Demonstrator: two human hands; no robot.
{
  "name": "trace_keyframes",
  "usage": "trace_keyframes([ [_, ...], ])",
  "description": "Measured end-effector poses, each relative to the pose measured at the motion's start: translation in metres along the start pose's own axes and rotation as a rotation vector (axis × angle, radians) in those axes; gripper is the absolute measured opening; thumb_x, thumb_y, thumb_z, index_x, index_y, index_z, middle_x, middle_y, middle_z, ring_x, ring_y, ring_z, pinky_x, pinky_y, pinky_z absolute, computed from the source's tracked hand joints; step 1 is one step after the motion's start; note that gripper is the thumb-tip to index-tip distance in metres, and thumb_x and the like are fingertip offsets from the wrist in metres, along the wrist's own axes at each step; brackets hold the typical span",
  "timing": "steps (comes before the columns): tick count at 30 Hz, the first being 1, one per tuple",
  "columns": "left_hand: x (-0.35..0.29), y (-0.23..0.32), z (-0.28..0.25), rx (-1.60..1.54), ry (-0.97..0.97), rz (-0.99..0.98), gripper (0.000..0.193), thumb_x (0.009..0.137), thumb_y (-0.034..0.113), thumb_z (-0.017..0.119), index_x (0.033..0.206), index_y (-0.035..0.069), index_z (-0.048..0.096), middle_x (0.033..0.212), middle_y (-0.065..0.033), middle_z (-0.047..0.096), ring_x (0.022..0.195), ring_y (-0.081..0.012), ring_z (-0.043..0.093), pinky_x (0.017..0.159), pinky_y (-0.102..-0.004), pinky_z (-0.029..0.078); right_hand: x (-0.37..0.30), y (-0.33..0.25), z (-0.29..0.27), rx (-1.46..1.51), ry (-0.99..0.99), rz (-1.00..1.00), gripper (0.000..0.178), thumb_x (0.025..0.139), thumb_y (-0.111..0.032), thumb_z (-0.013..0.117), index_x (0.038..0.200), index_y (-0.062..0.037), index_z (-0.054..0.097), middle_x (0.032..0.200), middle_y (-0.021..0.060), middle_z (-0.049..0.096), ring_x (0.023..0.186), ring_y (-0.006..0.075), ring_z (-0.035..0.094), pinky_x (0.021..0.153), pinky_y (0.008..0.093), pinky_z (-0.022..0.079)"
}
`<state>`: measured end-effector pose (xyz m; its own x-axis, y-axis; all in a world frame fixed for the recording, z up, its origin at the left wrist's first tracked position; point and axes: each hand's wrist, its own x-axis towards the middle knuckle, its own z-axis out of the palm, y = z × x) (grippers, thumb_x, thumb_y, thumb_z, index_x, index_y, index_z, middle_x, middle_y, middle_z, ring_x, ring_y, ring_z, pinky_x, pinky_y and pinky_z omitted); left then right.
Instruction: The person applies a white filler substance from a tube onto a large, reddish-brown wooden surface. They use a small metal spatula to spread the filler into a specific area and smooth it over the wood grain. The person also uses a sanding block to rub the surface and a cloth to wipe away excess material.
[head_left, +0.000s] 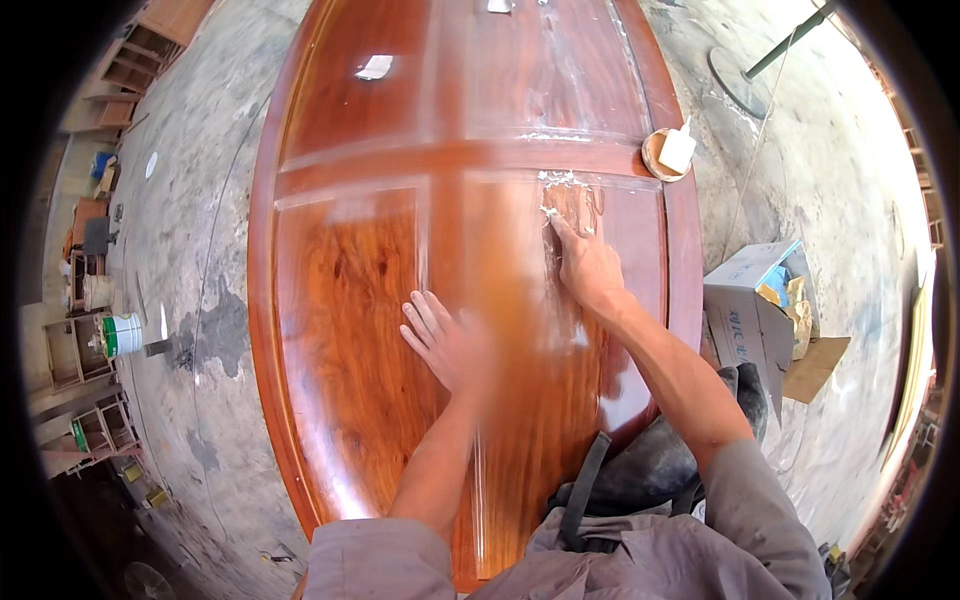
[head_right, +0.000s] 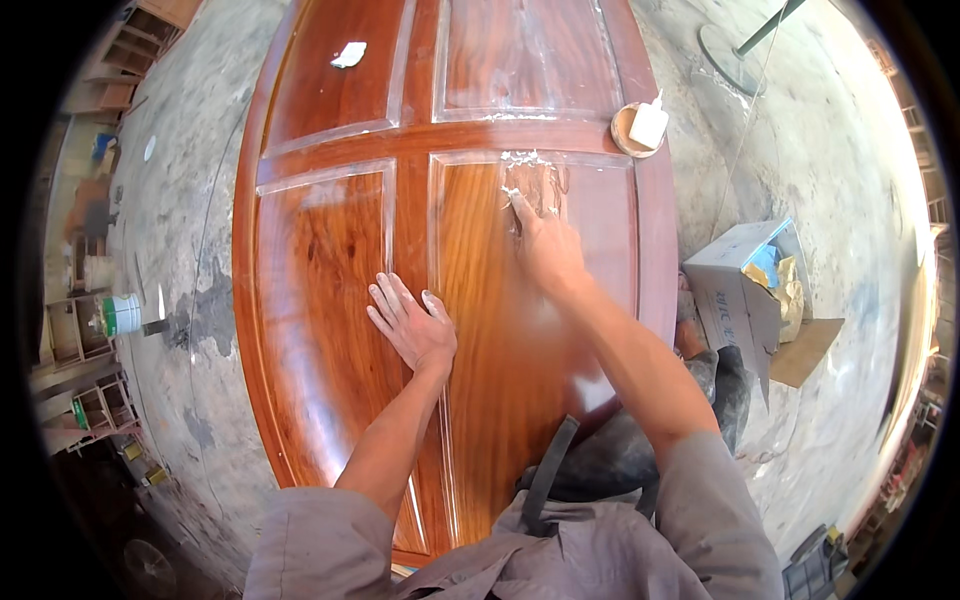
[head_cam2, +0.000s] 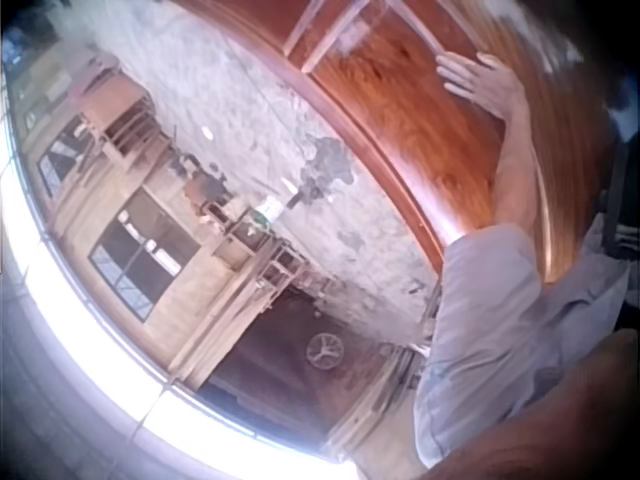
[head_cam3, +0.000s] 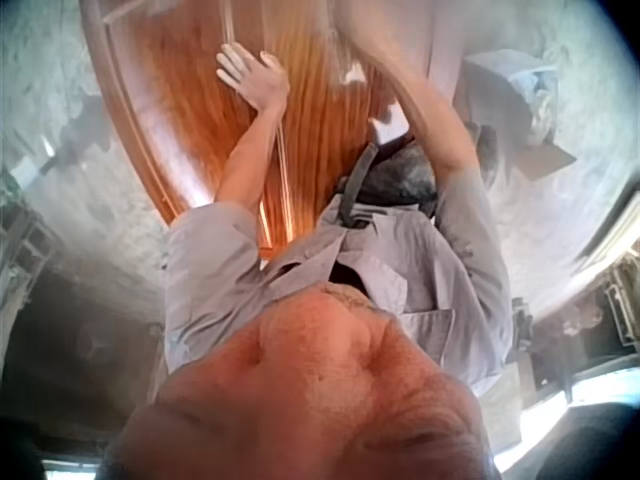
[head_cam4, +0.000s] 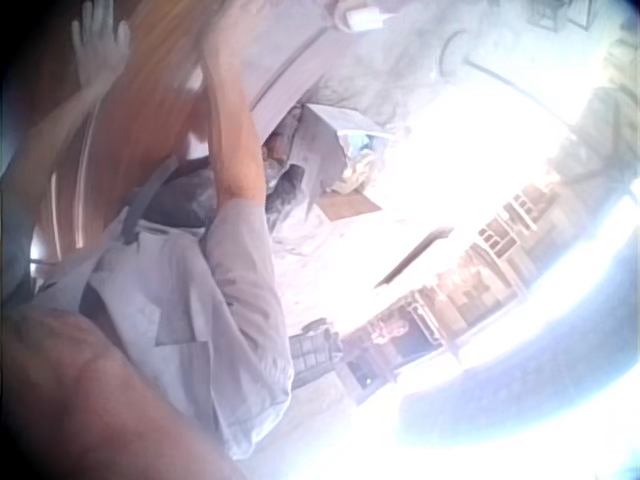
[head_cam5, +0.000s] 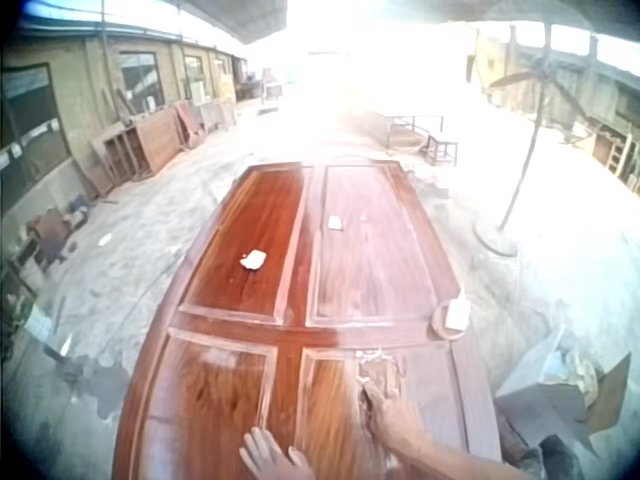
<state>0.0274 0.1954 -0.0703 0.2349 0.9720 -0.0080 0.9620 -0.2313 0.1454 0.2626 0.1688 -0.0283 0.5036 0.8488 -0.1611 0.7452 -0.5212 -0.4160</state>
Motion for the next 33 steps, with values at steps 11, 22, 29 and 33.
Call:
trace_keyframes([
  [11, 0.0, 0.0, 0.004, 0.004, 0.037, 0.024, 0.068, 0.108, 0.03, 0.047, 0.164, -0.005, 0.031, 0.176, -0.0175, 0.023, 0.165, -0.034, 0.016, 0.134, -0.0536, 0.01, -0.004, -0.004, 0.007, 0.027, -0.004, 0.036, 0.063, 0.09, 0.0, 0.058, 0.151, -0.0169, 0.06, 0.101, 0.0281, 0.073, 0.088, 0.0482, 0.072, 0.08, 0.0562, 0.058],
  [22, 0.001, 0.006, 0.005, -0.015, 0.028, 0.028, 0.068, 0.108, 0.03, 0.047, 0.165, -0.004, 0.03, 0.176, -0.0178, 0.023, 0.164, -0.0342, 0.017, 0.134, -0.0534, 0.01, 0.026, 0.001, 0.0, 0.039, 0.014, 0.049, 0.065, 0.089, 0.001, 0.058, 0.152, -0.0155, 0.058, 0.095, 0.0273, 0.074, 0.09, 0.0475, 0.073, 0.082, 0.0556, 0.058],
  [29, 0.0, -0.002, 0.005, 0.016, 0.031, 0.023, 0.069, 0.108, 0.03, 0.047, 0.164, -0.004, 0.03, 0.177, -0.017, 0.021, 0.165, -0.0336, 0.016, 0.134, -0.0536, 0.01, 0.003, -0.004, 0.005, 0.01, 0.04, 0.018, 0.057, 0.094, -0.006, 0.059, 0.15, -0.0151, 0.059, 0.09, 0.0274, 0.074, 0.088, 0.0479, 0.073, 0.08, 0.0568, 0.058],
  [33, 0.0, 0.013, 0.007, -0.021, 0.019, 0.02, 0.068, 0.108, 0.03, 0.047, 0.164, -0.004, 0.031, 0.177, -0.0172, 0.021, 0.165, -0.0336, 0.016, 0.134, -0.0535, 0.01, 0.016, 0.019, 0.006, -0.063, 0.141, -0.05, 0.064, 0.089, 0.001, 0.058, 0.152, -0.0148, 0.058, 0.097, 0.0277, 0.074, 0.088, 0.0481, 0.073, 0.082, 0.0564, 0.059],
])
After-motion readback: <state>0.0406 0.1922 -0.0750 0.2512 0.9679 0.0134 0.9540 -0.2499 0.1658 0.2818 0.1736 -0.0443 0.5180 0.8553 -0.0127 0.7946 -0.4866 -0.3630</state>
